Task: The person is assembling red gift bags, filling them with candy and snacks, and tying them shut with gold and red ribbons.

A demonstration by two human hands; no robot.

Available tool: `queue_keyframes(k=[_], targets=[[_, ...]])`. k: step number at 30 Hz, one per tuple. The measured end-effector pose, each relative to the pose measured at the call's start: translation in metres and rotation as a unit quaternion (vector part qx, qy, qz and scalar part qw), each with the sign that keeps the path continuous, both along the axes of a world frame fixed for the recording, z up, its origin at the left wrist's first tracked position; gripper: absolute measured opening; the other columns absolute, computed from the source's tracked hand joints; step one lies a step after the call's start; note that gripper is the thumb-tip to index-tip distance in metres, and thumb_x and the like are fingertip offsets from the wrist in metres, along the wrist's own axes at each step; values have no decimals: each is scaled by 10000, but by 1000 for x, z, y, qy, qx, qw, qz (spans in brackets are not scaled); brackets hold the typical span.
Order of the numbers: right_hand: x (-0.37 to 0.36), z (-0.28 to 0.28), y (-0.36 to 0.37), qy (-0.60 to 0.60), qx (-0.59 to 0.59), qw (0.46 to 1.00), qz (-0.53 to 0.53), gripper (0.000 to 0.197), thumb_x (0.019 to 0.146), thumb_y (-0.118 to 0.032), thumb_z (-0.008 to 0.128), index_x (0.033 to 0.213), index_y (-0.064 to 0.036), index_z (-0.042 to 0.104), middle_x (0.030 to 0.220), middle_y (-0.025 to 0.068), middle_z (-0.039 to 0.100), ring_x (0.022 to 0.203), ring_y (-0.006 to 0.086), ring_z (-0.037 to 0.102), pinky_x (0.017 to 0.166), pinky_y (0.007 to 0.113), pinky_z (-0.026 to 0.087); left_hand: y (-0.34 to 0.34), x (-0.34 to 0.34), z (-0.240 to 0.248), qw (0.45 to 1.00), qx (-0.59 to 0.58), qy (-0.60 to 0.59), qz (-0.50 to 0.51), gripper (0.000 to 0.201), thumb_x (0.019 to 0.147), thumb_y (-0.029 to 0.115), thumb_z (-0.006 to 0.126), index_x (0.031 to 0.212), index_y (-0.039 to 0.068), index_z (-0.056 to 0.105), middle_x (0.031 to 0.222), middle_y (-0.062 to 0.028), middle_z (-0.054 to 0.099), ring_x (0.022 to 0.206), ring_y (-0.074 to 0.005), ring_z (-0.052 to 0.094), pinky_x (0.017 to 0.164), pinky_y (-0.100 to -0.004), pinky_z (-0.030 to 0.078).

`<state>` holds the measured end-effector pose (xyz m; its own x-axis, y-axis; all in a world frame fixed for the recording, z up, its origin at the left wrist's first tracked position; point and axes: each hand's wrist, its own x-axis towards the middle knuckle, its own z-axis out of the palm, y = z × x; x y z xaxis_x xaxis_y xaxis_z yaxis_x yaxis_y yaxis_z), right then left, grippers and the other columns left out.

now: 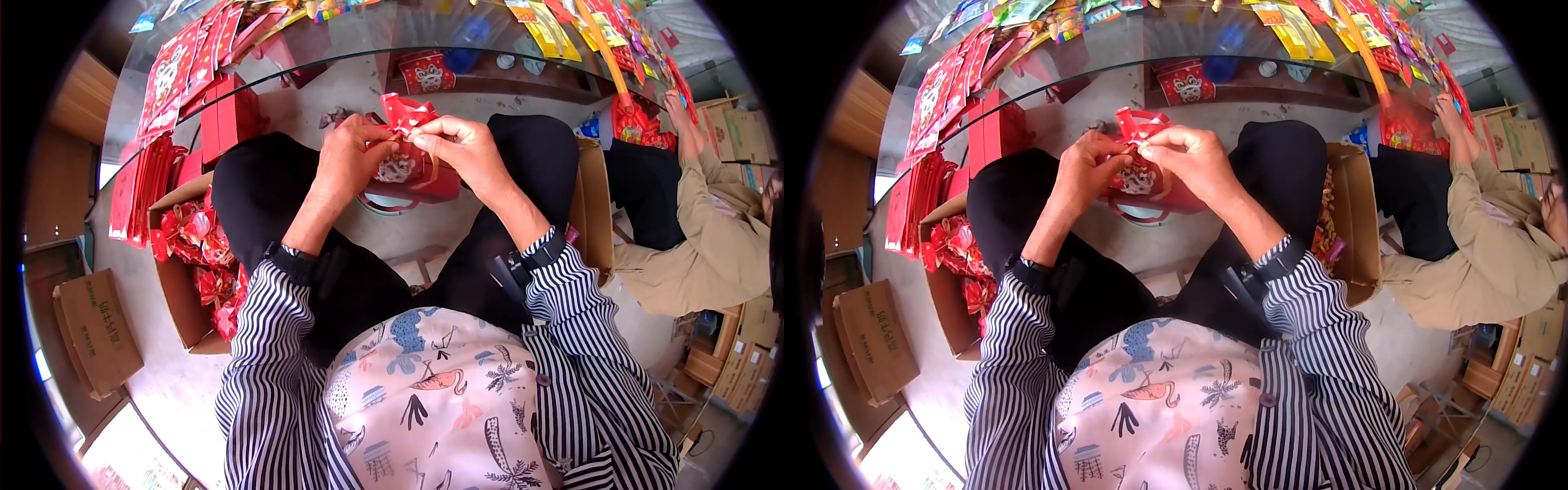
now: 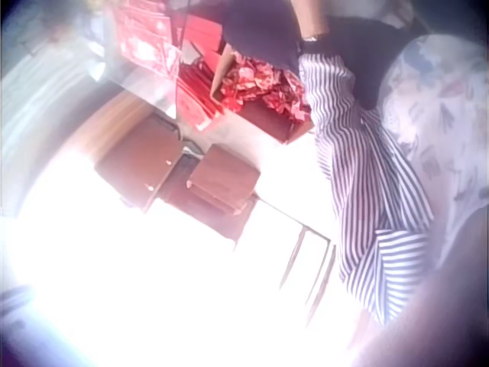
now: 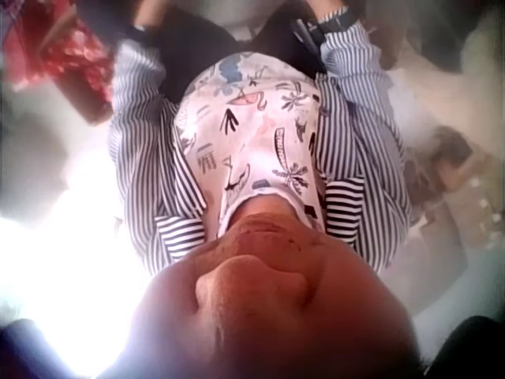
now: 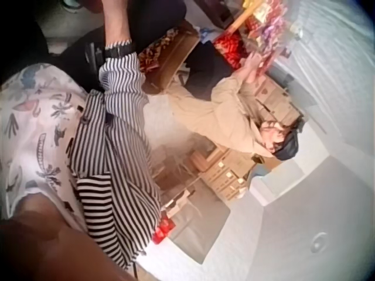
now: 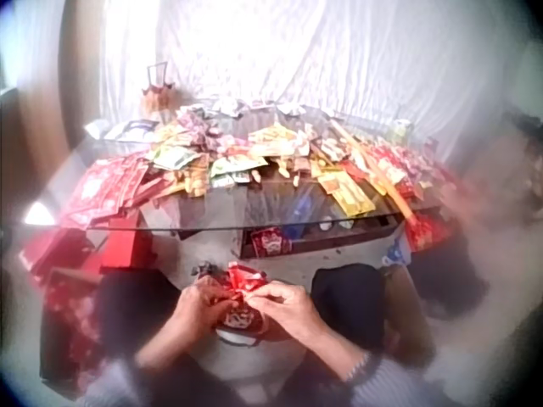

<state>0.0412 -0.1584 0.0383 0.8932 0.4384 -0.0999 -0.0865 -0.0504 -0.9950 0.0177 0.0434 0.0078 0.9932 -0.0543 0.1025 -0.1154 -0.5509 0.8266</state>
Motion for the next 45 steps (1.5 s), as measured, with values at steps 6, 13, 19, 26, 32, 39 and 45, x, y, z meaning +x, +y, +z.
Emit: queue_keyframes(k=[6, 13, 19, 26, 32, 39, 45], targets=[[5, -4, -2, 83, 13, 996, 33, 173, 907, -112, 671, 1037, 1, 670, 826, 11, 655, 729, 43, 575, 630, 192, 421, 9, -2, 1, 1000, 15, -1, 6, 153, 788, 146, 735, 911, 56, 731, 812, -98, 606, 753, -236, 633, 690, -366, 495], [5, -7, 1, 74, 63, 995, -9, 151, 910, -106, 663, 1028, -12, 661, 934, 22, 659, 802, 63, 593, 683, 202, 434, 9, -2, 4, 947, -279, 151, -47, 131, 873, 25, 672, 996, -14, 648, 842, -40, 672, 716, -85, 608, 660, -225, 502], [6, -12, 5, 32, 105, 993, -35, 162, 907, -111, 659, 1045, -25, 652, 926, -2, 642, 808, 54, 579, 716, 208, 458, 5, 1, -1, 883, -439, 153, -65, 119, 913, 68, 659, 1006, -6, 651, 859, -39, 671, 734, -91, 608, 677, -232, 506], [14, -16, 9, 125, 266, 956, 14, 161, 929, -114, 639, 1061, -22, 642, 1024, 57, 678, 785, 89, 610, 731, 244, 490, -2, 3, -9, 855, -504, 118, -20, 123, 942, 107, 629, 1015, 10, 652, 941, -86, 700, 850, -128, 651, 799, -260, 527], [17, -25, 11, 91, 238, 967, -11, 148, 936, -97, 625, 1064, -24, 639, 1002, 71, 689, 779, 94, 617, 728, 246, 496, -4, 4, -10, 826, -549, 123, -27, 134, 956, 105, 601, 1037, 5, 639, 1016, -116, 695, 955, -191, 675, 873, -299, 530], [12, -28, 16, 38, 157, 985, -52, 229, 937, -81, 615, 1147, 3, 644, 915, 29, 671, 775, 71, 596, 721, 219, 485, -10, 2, -17, 820, -561, 109, -27, 148, 961, 69, 577, 1069, -7, 645, 1053, -124, 687, 992, -222, 672, 905, -321, 529], [6, -25, 22, -31, 73, 996, -30, 295, 935, -64, 617, 1220, 10, 626, 1020, 11, 624, 854, 74, 583, 778, 226, 490, -16, 0, -22, 819, -565, 98, -12, 159, 944, 36, 592, 1061, 2, 695, 1011, -70, 689, 902, -135, 647, 853, -268, 518]])
